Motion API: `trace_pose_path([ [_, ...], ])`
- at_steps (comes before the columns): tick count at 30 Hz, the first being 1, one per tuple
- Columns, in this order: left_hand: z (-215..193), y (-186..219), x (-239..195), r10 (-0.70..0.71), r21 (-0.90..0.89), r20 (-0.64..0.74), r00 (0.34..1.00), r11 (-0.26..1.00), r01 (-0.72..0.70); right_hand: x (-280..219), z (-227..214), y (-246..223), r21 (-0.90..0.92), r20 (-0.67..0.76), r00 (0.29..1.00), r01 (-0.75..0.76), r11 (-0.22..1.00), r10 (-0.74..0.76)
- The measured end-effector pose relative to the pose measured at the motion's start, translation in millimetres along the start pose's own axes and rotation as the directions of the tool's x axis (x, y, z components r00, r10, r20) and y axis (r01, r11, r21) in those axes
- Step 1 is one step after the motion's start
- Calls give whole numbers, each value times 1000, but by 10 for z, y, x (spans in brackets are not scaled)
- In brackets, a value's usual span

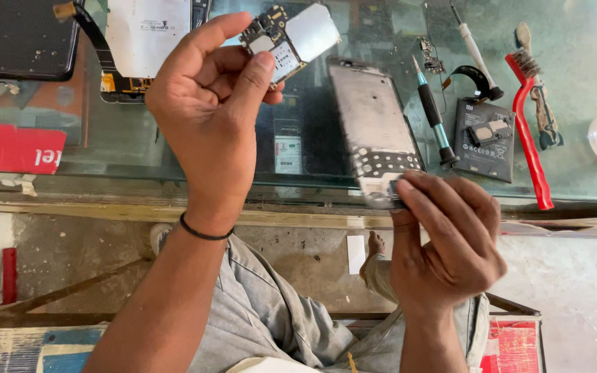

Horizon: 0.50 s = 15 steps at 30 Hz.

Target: The person cleans the interior of a disassembled smartphone chassis with a cotton swab, then handles the motherboard, applying a white adhesive pad to its surface. The motherboard is placed back into the chassis, and a small circuit board is attached to the bottom edge.

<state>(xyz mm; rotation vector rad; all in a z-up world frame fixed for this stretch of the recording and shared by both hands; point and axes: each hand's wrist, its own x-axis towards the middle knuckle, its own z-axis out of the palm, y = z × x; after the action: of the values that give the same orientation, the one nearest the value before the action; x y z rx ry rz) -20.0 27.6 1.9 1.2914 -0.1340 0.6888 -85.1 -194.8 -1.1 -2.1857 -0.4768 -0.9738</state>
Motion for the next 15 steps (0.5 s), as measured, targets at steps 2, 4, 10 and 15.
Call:
trace_pose_path([
  [2, -5, -8, -8, 29, -24, -31, 999, 999, -30, -17, -10, -59, 50, -102, 988, -108, 993, 113],
  [4, -13, -18, -10, 71, -17, -50, 996, 997, -72, -11, 11, -117, 165, -152, 946, -262, 951, 287],
  [10, -38, -99, -35, 69, -111, -51, 996, 991, -74, 113, 98, -138, 462, -23, 883, -406, 789, 468],
  [15, -38, -106, -28, 78, -111, -49, 996, 990, -83, 90, 87, -132, 555, 39, 869, -429, 712, 493],
])
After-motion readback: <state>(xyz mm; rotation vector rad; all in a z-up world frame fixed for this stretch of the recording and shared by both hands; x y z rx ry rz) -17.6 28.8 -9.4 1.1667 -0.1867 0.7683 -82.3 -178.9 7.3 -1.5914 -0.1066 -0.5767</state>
